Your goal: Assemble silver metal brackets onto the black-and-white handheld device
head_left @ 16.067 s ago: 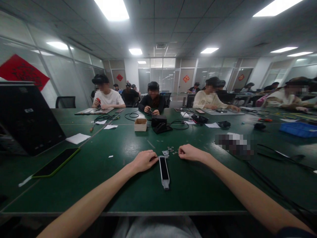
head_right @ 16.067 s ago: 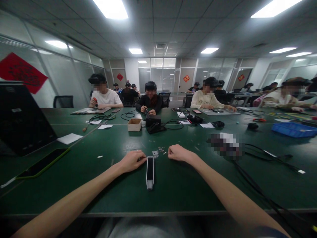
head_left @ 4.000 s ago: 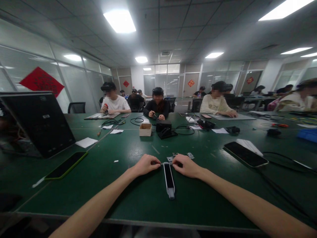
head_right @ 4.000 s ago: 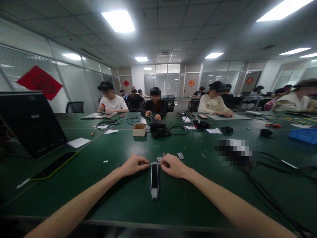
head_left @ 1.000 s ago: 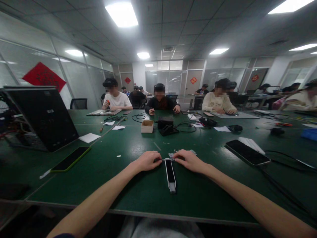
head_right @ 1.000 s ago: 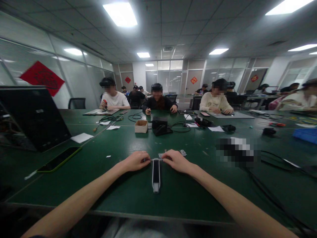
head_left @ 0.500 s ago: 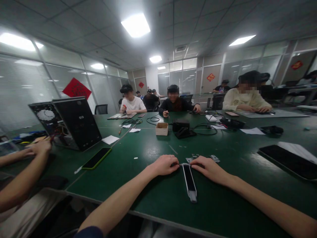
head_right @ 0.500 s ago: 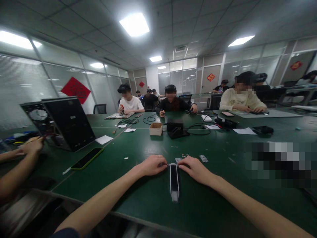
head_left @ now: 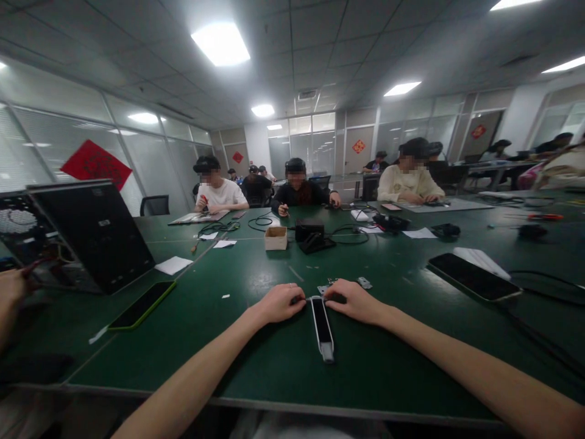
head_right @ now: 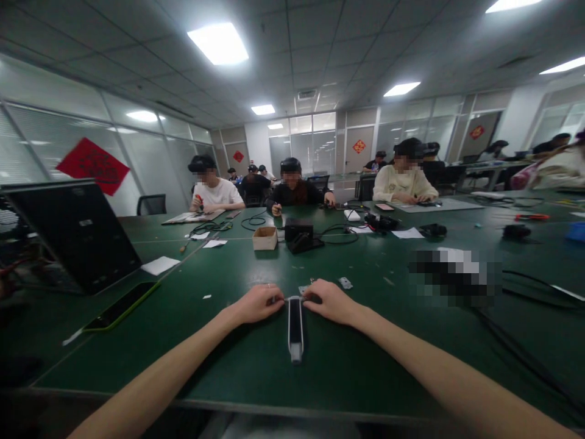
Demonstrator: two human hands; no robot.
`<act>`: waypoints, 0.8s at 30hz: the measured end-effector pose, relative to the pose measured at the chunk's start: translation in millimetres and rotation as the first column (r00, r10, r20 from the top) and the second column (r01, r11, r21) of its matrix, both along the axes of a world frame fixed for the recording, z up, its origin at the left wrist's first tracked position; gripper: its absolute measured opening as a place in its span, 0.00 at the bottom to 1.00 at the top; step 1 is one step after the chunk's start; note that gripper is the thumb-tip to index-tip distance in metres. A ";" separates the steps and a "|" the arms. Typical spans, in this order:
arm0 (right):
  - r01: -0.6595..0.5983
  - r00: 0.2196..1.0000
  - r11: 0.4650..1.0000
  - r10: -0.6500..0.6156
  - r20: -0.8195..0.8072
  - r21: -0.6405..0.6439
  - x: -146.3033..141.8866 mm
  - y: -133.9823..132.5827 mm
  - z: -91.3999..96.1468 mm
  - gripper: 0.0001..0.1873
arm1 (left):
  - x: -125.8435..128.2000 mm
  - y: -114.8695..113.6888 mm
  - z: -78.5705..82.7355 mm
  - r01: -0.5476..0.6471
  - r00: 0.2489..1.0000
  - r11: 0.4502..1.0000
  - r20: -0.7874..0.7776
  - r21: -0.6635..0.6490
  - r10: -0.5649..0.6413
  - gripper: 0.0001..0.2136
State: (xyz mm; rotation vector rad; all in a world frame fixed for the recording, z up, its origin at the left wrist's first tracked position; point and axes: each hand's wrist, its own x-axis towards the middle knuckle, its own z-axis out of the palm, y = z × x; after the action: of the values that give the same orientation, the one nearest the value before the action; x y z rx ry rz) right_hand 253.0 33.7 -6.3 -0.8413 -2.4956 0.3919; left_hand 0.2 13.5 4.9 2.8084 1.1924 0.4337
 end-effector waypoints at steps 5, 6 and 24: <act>-0.004 1.000 1.000 0.005 -0.017 0.030 -2.2 -1.1 -1.3 0.08 | -1.1 2.2 -2.4 0.009 1.000 1.000 0.021 0.007 -0.009 0.06; -0.007 1.000 0.999 0.008 -0.020 0.031 -2.0 -1.0 -1.4 0.08 | -1.2 2.2 -2.4 0.009 1.000 1.000 0.026 0.003 -0.009 0.06; 0.369 0.912 0.882 -0.405 0.072 0.293 28.9 22.9 25.0 0.14 | -1.1 5.5 1.3 0.010 0.999 0.998 0.040 -0.057 -0.008 0.09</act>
State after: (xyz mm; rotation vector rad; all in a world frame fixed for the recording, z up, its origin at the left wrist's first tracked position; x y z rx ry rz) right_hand 281.9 56.7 18.7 -1.2465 -2.3397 -0.1490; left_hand -0.9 19.0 6.2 2.7428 1.1645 0.4460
